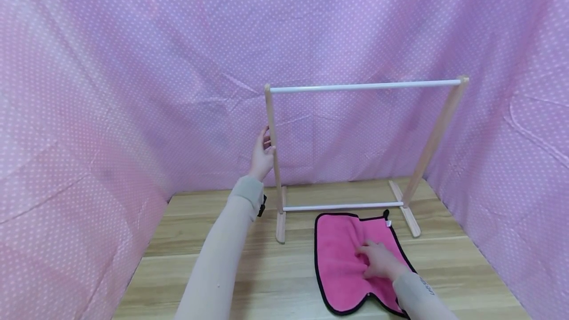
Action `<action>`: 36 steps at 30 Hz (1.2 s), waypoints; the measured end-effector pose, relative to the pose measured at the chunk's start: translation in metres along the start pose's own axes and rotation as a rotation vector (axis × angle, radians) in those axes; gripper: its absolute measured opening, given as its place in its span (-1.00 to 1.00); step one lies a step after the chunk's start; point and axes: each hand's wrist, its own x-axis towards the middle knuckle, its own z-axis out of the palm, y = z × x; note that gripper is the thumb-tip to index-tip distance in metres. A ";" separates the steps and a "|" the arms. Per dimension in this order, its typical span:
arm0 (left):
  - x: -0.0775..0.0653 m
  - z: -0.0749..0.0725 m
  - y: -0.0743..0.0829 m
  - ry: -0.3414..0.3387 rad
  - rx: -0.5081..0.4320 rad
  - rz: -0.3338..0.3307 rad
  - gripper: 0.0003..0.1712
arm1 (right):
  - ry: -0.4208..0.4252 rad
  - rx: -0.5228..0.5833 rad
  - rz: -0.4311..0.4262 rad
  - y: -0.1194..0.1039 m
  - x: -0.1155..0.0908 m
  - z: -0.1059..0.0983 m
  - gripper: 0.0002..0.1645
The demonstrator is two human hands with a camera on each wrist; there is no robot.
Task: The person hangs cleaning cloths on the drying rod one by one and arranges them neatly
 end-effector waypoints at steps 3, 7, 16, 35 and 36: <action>0.001 0.000 0.000 -0.005 0.002 -0.001 -0.24 | 0.002 -0.001 -0.059 0.000 0.000 0.001 -0.52; 0.002 -0.001 -0.001 -0.017 0.010 0.009 -0.24 | 0.037 -0.021 -0.136 0.001 0.001 0.004 -0.64; 0.002 -0.002 -0.001 -0.019 0.027 -0.004 -0.22 | -0.009 0.057 -0.062 -0.009 0.003 0.007 -0.66; 0.003 -0.002 -0.003 -0.014 0.041 0.040 -0.23 | 0.138 0.077 -0.129 -0.013 0.002 -0.003 -0.68; 0.004 -0.002 -0.003 -0.012 0.036 0.044 -0.23 | 0.148 0.081 -0.130 -0.014 0.003 -0.005 -0.68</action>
